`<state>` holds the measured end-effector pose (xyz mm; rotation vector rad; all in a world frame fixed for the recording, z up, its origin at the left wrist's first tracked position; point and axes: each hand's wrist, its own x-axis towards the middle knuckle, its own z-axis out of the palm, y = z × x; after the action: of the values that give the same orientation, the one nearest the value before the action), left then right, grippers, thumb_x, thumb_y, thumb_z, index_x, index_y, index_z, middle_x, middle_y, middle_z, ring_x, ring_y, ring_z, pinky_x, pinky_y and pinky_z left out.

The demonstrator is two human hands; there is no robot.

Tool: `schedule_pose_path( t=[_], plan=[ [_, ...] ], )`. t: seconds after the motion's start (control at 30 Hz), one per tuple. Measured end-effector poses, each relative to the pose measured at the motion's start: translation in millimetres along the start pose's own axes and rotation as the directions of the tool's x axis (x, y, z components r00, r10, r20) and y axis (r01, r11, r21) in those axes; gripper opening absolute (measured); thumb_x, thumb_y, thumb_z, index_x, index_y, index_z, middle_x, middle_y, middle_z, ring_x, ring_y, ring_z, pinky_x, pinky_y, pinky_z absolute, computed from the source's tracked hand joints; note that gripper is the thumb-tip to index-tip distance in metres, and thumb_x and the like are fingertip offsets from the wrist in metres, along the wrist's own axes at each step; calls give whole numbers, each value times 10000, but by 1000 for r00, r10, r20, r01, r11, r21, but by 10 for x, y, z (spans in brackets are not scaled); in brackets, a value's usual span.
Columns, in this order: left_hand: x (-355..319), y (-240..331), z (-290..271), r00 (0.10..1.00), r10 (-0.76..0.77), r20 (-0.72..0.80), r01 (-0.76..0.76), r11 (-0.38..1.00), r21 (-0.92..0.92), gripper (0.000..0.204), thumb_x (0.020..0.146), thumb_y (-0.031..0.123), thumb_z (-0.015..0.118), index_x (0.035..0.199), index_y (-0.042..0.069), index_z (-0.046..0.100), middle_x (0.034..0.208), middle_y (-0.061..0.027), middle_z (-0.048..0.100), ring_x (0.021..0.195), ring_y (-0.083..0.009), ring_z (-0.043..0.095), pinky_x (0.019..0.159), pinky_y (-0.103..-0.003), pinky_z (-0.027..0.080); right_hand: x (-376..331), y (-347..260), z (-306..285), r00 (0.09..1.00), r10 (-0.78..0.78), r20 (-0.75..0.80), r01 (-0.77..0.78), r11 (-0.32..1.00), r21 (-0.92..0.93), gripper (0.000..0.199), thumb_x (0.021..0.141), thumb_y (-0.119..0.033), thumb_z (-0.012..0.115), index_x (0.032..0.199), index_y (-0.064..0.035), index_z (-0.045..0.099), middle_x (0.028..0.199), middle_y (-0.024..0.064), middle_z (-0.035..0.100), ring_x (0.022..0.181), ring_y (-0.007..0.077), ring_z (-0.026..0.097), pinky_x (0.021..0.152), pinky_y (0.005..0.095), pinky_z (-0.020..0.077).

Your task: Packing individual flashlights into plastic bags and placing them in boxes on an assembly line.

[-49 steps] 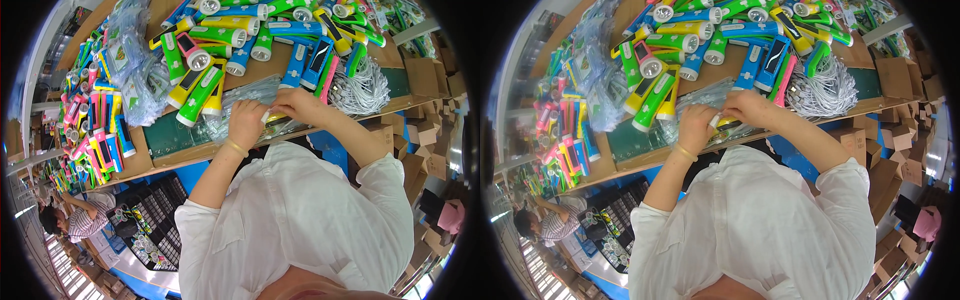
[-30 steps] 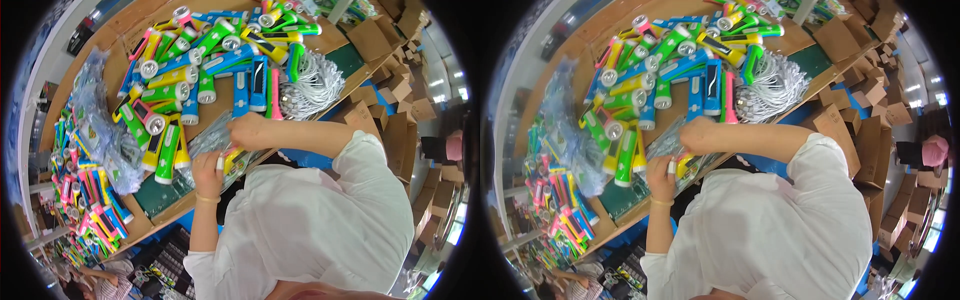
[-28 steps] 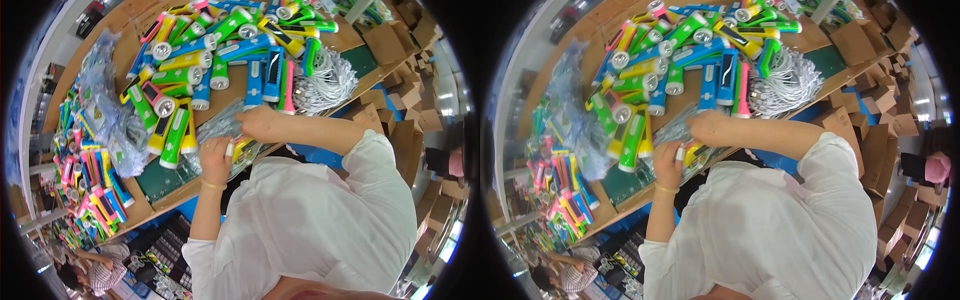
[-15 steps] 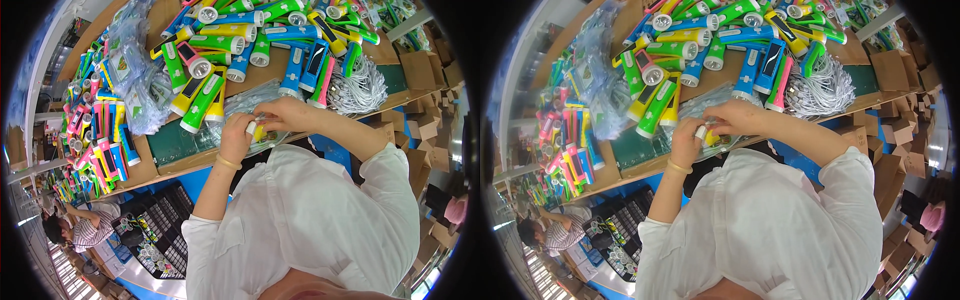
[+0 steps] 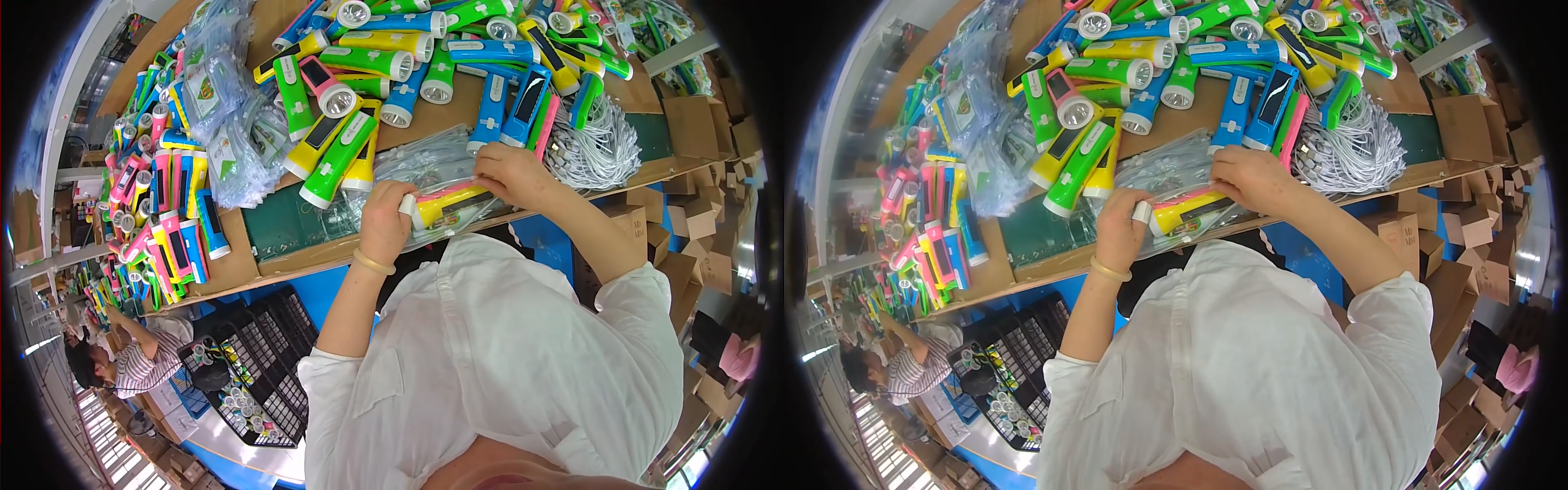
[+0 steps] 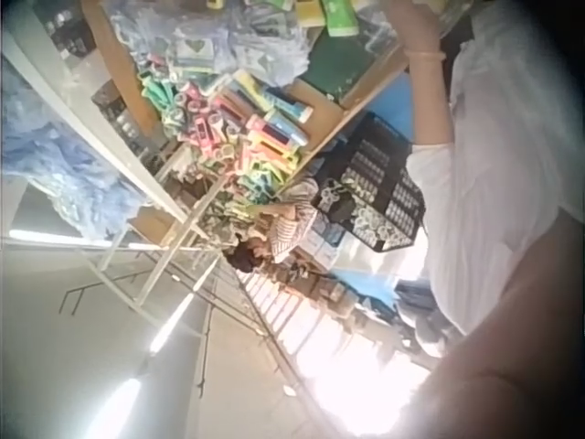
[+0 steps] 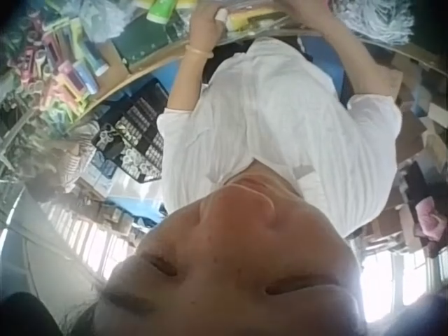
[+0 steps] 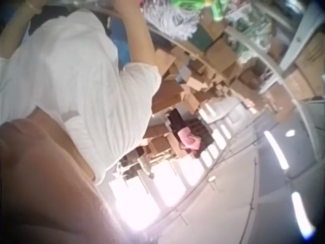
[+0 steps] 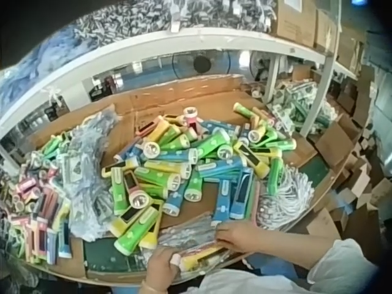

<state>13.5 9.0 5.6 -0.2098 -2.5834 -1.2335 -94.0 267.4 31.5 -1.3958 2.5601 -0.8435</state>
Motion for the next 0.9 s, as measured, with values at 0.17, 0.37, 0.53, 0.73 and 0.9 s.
schedule_pose_path(
  t=[0.17,0.37,0.53,0.73,0.9],
  plan=[
    [38,434,-62,951,287,113,-305,930,207,385,742,348,773,974,54,685,995,-67,633,957,-267,585,842,-413,435,25,-23,105,999,42,-16,-44,985,-165,122,852,-133,710,942,-66,662,922,75,651,903,284,649,740,411,524],
    [-241,314,161,914,248,320,-321,926,198,199,768,45,692,967,62,688,947,-80,675,911,-280,642,767,-403,528,125,38,-148,986,70,148,-99,976,196,143,922,-171,659,942,-30,640,901,104,672,837,247,670,715,356,506],
    [-279,229,208,940,129,315,-160,984,74,242,778,11,665,1012,63,699,961,-122,712,880,-320,683,743,-417,554,133,10,-562,966,259,-4,-181,685,706,103,1027,-126,573,1092,-48,593,901,-29,573,786,40,508,680,223,422],
    [-212,192,229,964,-39,262,14,995,96,163,886,117,663,1028,68,726,962,-153,721,879,-349,683,757,-420,547,251,335,-1125,824,528,-208,-216,631,745,162,1059,-272,532,1120,-123,550,772,-75,489,620,15,450,538,191,379],
    [-61,203,243,988,-66,137,52,993,102,209,853,22,671,1058,48,705,973,-172,715,852,-372,683,740,-426,546,30,1648,-2231,522,665,-534,-323,733,598,214,1006,-275,560,1099,-93,621,765,47,648,515,121,587,477,293,469]
  ],
)
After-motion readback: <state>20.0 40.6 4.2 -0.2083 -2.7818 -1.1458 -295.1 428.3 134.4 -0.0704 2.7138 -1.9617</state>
